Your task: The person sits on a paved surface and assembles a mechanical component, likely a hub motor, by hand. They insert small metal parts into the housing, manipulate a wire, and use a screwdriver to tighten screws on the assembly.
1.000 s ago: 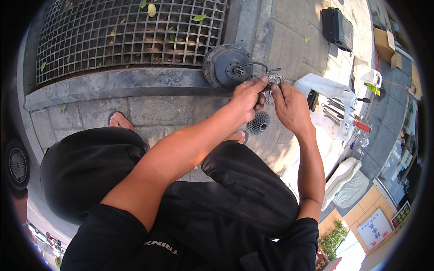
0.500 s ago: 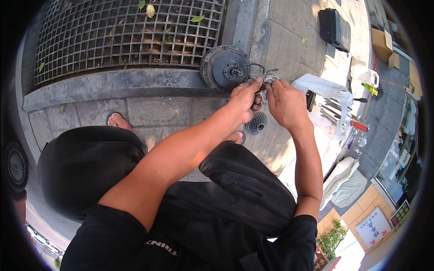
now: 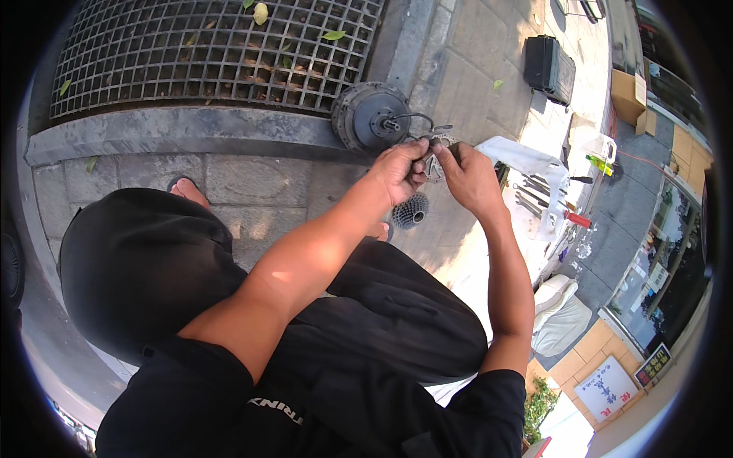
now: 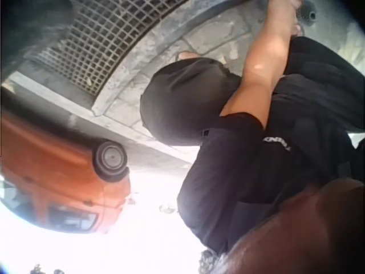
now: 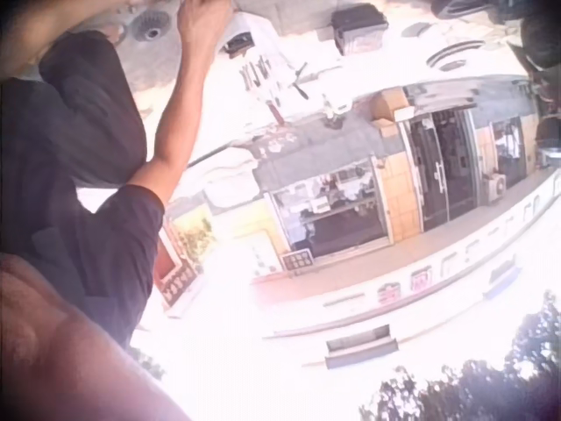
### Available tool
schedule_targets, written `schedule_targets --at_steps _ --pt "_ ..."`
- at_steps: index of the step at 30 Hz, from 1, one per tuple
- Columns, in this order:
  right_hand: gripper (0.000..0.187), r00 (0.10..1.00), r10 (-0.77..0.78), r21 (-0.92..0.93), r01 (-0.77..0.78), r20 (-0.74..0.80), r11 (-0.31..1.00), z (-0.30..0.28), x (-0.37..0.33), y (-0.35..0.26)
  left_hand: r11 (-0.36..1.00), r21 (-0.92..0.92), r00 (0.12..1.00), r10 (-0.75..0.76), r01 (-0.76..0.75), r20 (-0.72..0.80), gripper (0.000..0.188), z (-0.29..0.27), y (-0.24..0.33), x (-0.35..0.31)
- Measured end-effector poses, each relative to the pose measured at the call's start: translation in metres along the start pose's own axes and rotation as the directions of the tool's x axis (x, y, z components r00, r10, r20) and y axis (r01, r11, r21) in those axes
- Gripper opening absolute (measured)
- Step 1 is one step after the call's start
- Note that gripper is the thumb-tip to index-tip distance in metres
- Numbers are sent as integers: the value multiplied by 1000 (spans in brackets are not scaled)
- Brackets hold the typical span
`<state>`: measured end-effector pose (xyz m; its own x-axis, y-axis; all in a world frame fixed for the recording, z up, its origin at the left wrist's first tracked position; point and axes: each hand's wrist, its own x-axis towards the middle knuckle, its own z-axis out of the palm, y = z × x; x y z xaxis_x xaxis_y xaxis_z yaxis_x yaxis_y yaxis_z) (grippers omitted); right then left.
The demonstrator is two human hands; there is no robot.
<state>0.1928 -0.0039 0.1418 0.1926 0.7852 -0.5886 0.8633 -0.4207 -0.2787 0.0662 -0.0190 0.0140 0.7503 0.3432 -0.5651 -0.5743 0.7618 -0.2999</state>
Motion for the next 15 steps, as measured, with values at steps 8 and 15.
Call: schedule_targets --at_steps 8,15 --pt "27 875 -484 -672 345 -21 655 -21 -8 -28 999 45 999 -16 17 -37 13 7 6 -7" --pt "37 943 -293 -381 215 -159 899 13 -1 1 999 2 997 -32 32 -69 17 15 6 -4"
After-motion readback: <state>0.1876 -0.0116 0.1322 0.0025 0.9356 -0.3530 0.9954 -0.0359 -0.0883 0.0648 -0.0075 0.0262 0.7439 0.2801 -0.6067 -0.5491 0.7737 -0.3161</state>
